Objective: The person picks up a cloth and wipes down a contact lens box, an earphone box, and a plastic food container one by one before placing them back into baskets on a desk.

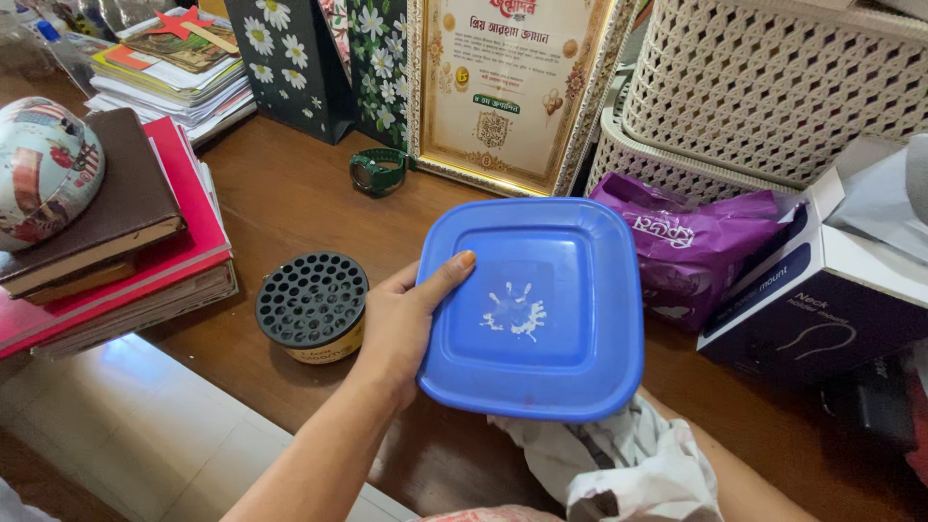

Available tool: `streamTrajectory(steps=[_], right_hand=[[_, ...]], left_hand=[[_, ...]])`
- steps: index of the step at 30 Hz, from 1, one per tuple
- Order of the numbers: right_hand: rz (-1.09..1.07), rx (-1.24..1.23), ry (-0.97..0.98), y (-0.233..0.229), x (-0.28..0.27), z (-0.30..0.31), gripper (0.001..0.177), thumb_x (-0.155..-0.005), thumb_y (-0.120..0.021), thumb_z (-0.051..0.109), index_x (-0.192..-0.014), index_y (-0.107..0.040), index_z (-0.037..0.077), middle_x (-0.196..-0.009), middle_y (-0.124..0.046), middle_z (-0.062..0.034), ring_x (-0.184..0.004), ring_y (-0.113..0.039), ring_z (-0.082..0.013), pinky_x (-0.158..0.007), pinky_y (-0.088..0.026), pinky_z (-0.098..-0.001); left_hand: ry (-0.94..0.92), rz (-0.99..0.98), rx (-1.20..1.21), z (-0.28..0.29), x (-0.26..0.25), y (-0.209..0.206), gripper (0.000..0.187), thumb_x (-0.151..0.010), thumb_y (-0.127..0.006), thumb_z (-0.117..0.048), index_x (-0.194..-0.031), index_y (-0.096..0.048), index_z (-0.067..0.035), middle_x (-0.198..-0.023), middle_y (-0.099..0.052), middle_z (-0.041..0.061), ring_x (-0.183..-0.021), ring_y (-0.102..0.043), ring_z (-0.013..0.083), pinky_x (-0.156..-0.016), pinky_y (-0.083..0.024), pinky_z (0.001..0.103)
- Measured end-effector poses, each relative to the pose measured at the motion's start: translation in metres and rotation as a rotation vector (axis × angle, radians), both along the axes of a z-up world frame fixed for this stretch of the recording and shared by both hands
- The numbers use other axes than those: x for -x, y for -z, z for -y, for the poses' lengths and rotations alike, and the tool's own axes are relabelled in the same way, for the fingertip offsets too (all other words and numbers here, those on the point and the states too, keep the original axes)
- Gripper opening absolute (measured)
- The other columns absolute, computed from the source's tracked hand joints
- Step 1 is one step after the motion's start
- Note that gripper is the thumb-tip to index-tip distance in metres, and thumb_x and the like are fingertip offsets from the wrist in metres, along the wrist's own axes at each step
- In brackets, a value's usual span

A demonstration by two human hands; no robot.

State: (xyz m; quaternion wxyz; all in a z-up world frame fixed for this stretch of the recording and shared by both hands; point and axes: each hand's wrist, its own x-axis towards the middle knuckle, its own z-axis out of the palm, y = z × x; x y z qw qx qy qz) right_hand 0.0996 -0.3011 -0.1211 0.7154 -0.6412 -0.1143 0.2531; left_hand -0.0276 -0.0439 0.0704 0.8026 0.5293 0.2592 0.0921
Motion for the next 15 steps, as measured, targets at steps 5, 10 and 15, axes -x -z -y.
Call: streamTrajectory(steps=[5,10,15], right_hand=[[0.273,0.121,-0.069,-0.035,0.008,0.007,0.047,-0.086,-0.066,0.022,-0.131,-0.066,0.009,-0.100,-0.079,-0.0100,-0.078,-0.068,-0.0164,-0.069,-0.057,-0.0340],[0.472,0.779,0.047,-0.135,0.031,-0.011,0.062,-0.082,-0.073,0.026,-0.141,-0.058,0.017,-0.095,-0.079,-0.0160,-0.072,-0.068,-0.0216,-0.070,-0.056,-0.0378],[0.464,0.981,-0.075,-0.193,0.058,-0.007,0.112,-0.076,-0.076,0.026,-0.170,-0.016,0.034,-0.117,-0.071,-0.0180,-0.064,-0.070,-0.0236,-0.075,-0.061,-0.0378]], left_hand=[[-0.052,0.004,0.005,-0.007,0.000,-0.004,0.044,-0.079,-0.081,-0.027,-0.109,-0.076,0.004,-0.090,-0.079,0.014,-0.069,-0.074,0.0173,-0.064,-0.062,0.031],[-0.090,-0.030,0.043,-0.014,-0.002,-0.012,0.048,-0.079,-0.081,-0.024,-0.113,-0.072,0.008,-0.093,-0.078,0.017,-0.071,-0.075,0.0212,-0.065,-0.064,0.036],[-0.082,-0.010,0.061,-0.013,-0.008,-0.017,0.050,-0.078,-0.081,-0.024,-0.114,-0.071,0.009,-0.095,-0.078,0.017,-0.072,-0.075,0.0212,-0.066,-0.064,0.036]])
